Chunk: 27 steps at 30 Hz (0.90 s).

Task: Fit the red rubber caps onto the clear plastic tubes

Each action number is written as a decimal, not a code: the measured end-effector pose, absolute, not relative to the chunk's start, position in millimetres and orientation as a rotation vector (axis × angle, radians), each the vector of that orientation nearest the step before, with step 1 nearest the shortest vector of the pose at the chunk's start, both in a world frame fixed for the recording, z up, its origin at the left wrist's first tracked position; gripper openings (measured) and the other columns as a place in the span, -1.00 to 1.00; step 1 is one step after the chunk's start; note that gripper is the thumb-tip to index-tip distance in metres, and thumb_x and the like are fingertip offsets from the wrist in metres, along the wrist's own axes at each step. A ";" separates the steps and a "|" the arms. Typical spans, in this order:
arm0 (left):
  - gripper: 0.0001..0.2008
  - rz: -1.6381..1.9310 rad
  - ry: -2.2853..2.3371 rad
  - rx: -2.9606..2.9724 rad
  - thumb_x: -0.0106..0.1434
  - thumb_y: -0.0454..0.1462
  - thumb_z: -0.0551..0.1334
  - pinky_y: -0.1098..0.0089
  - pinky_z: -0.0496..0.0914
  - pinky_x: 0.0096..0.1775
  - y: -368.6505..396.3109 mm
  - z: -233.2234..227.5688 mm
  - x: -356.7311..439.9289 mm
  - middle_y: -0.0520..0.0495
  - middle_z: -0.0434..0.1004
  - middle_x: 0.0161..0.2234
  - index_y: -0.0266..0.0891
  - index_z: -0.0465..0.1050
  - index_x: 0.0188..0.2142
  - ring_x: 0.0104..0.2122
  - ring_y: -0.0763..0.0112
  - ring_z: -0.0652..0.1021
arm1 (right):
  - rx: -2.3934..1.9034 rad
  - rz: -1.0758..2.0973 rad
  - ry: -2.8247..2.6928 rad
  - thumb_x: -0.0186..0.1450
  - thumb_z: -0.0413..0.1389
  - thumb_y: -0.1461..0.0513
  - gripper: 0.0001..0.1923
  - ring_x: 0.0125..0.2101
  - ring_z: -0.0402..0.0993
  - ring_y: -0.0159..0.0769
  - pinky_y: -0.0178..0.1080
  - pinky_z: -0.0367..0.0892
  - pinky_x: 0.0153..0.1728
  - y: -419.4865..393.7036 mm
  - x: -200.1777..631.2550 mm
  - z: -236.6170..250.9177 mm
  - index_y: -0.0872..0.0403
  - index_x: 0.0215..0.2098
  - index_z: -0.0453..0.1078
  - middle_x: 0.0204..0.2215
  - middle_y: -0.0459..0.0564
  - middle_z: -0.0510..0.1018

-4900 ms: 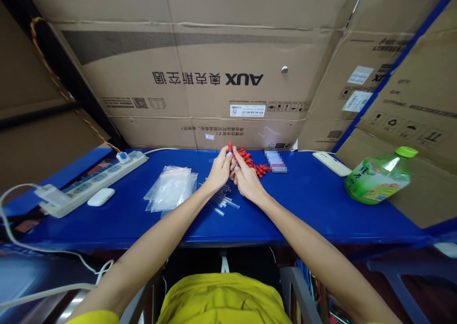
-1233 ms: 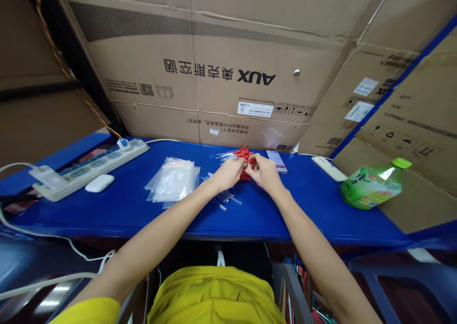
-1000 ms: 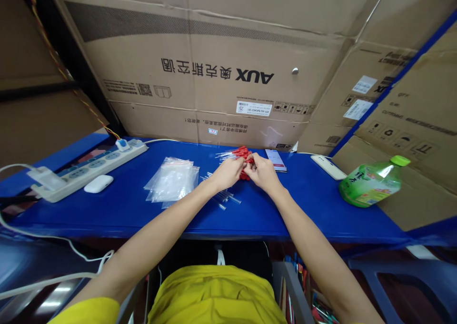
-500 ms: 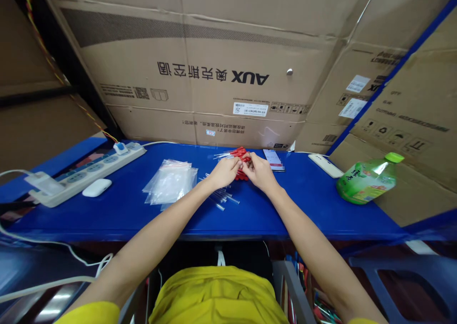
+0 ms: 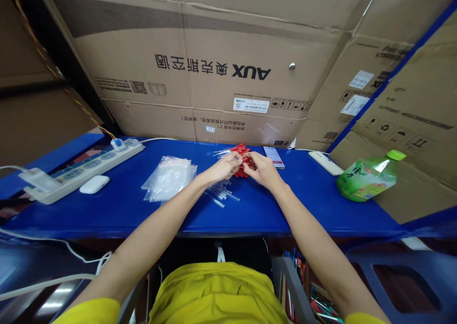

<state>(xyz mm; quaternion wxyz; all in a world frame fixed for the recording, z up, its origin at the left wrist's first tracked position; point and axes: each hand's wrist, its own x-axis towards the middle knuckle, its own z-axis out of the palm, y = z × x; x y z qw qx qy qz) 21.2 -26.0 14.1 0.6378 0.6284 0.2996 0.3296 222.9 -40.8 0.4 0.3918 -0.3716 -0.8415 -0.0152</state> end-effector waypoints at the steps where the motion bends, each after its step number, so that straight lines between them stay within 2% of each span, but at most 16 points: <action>1: -0.75 0.753 0.682 1.448 0.41 -0.11 0.22 0.51 -0.03 -0.59 -25.1 12.8 21.0 0.20 0.09 -0.58 -0.15 0.17 -0.26 -0.66 0.58 0.07 | -0.953 -0.061 -2.141 0.43 0.07 0.20 -0.79 -0.23 0.56 -0.17 -0.18 0.45 -0.18 -41.4 222.4 0.6 0.07 -0.01 0.43 -0.16 0.13 0.62; 4: -0.76 0.809 0.712 1.579 0.44 -0.11 0.18 0.48 0.09 -0.53 -21.0 8.5 20.7 0.14 0.17 -0.56 -0.16 0.20 -0.30 -0.61 0.51 0.18 | -0.964 -0.118 -2.165 0.43 0.06 0.21 -0.81 -0.25 0.55 -0.14 -0.17 0.44 -0.19 -43.1 219.5 1.3 0.07 -0.05 0.43 -0.20 0.14 0.61; 8: -0.79 0.977 0.786 1.958 0.45 -0.18 0.14 0.37 0.34 -0.27 -15.0 4.1 20.6 -0.04 0.44 -0.39 -0.21 0.34 -0.31 -0.37 0.35 0.43 | -0.985 -0.177 -2.202 0.46 0.03 0.20 -0.83 -0.29 0.53 -0.16 -0.19 0.43 -0.20 -44.5 213.9 1.6 0.07 -0.11 0.44 -0.28 0.10 0.59; 13: -0.75 0.931 0.913 2.106 0.47 -0.21 0.04 0.28 0.41 -0.12 -10.3 0.3 20.0 -0.12 0.56 -0.30 -0.24 0.40 -0.29 -0.29 0.28 0.51 | -0.985 -0.214 -2.193 0.43 0.09 0.21 -0.85 -0.26 0.54 -0.16 -0.19 0.44 -0.19 -44.4 211.0 1.1 0.07 -0.08 0.44 -0.25 0.09 0.59; 17: -0.73 0.895 0.944 2.178 0.45 -0.23 0.03 0.21 0.40 0.06 -6.9 -2.1 20.9 -0.19 0.63 -0.13 -0.26 0.49 -0.19 -0.12 0.19 0.57 | -0.990 -0.252 -2.225 0.44 0.07 0.24 -0.84 -0.19 0.55 -0.13 -0.18 0.43 -0.19 -44.4 210.1 -0.5 0.07 -0.04 0.41 -0.17 0.12 0.58; 19: -0.71 0.877 0.962 2.192 0.45 -0.24 0.02 0.21 0.40 0.05 -6.1 -1.9 21.6 -0.18 0.64 -0.14 -0.26 0.50 -0.21 -0.13 0.18 0.58 | -1.028 -0.279 -2.239 0.44 0.05 0.25 -0.87 -0.22 0.54 -0.13 -0.20 0.40 -0.23 -44.1 208.7 -2.0 0.08 -0.08 0.39 -0.21 0.11 0.57; 23: -0.69 0.867 1.030 2.250 0.45 -0.25 0.00 0.27 0.41 -0.08 -7.7 1.4 22.2 -0.12 0.59 -0.29 -0.24 0.44 -0.34 -0.27 0.25 0.54 | -1.204 -0.349 -2.266 0.43 0.02 0.23 -0.90 -0.34 0.49 -0.16 -0.22 0.29 -0.36 -43.7 203.4 -4.8 0.08 -0.19 0.35 -0.28 0.09 0.55; 27: -0.67 0.879 1.084 2.306 0.47 -0.25 -0.01 0.32 0.35 -0.19 -11.6 4.5 24.6 -0.07 0.53 -0.38 -0.21 0.34 -0.42 -0.35 0.30 0.49 | -1.384 -0.377 -2.294 0.43 -0.05 0.25 -0.86 -0.35 0.49 -0.13 -0.20 0.24 -0.37 -46.1 196.9 -4.0 0.10 -0.16 0.33 -0.22 0.15 0.57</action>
